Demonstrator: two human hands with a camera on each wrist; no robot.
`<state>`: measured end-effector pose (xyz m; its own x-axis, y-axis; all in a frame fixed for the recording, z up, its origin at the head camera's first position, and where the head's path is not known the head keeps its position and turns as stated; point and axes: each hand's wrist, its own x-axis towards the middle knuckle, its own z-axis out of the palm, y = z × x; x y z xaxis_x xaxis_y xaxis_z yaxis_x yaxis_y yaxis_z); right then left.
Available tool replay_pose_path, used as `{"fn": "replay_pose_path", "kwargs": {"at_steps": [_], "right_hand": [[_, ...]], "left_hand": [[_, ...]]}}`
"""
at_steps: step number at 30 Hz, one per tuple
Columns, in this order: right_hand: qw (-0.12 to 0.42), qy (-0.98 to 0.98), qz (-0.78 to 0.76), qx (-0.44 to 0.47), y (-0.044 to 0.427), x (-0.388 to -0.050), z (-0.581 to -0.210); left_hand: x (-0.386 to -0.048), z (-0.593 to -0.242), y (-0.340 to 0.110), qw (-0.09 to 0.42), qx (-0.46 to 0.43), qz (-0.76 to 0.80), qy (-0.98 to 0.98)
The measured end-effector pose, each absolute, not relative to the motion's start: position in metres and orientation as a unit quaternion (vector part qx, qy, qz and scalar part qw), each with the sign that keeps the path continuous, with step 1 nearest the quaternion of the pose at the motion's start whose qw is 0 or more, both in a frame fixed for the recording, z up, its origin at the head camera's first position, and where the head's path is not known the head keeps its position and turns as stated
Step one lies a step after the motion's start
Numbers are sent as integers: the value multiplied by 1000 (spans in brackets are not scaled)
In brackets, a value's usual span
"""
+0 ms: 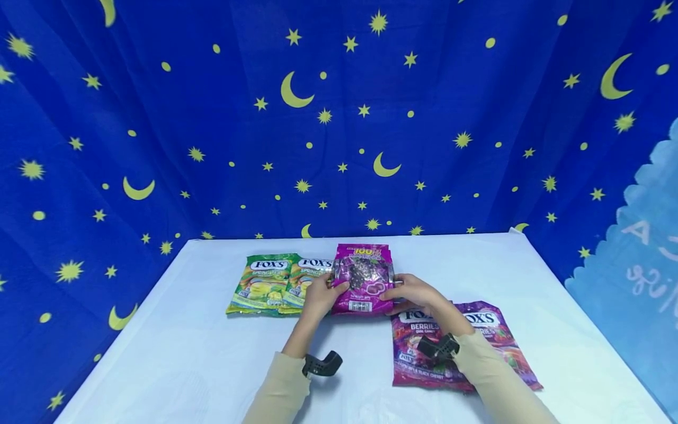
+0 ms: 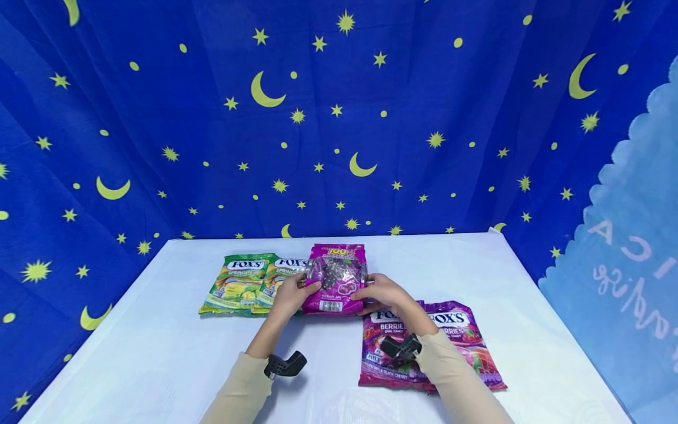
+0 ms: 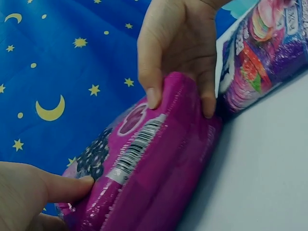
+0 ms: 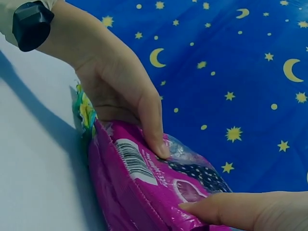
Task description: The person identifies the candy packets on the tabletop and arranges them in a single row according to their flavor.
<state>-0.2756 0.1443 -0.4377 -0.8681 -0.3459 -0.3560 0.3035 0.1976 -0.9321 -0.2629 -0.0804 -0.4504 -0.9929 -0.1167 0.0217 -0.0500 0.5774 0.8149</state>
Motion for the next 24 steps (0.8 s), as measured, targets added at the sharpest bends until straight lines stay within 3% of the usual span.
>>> {"fn": "replay_pose_path", "kwargs": {"at_steps": [12, 24], "right_hand": [[246, 721, -647, -16, 147, -269, -440], [231, 726, -644, -69, 165, -250, -434]], "left_hand": [[-255, -447, -78, 90, 60, -405, -908], [-240, -443, -89, 79, 22, -439, -895]]}}
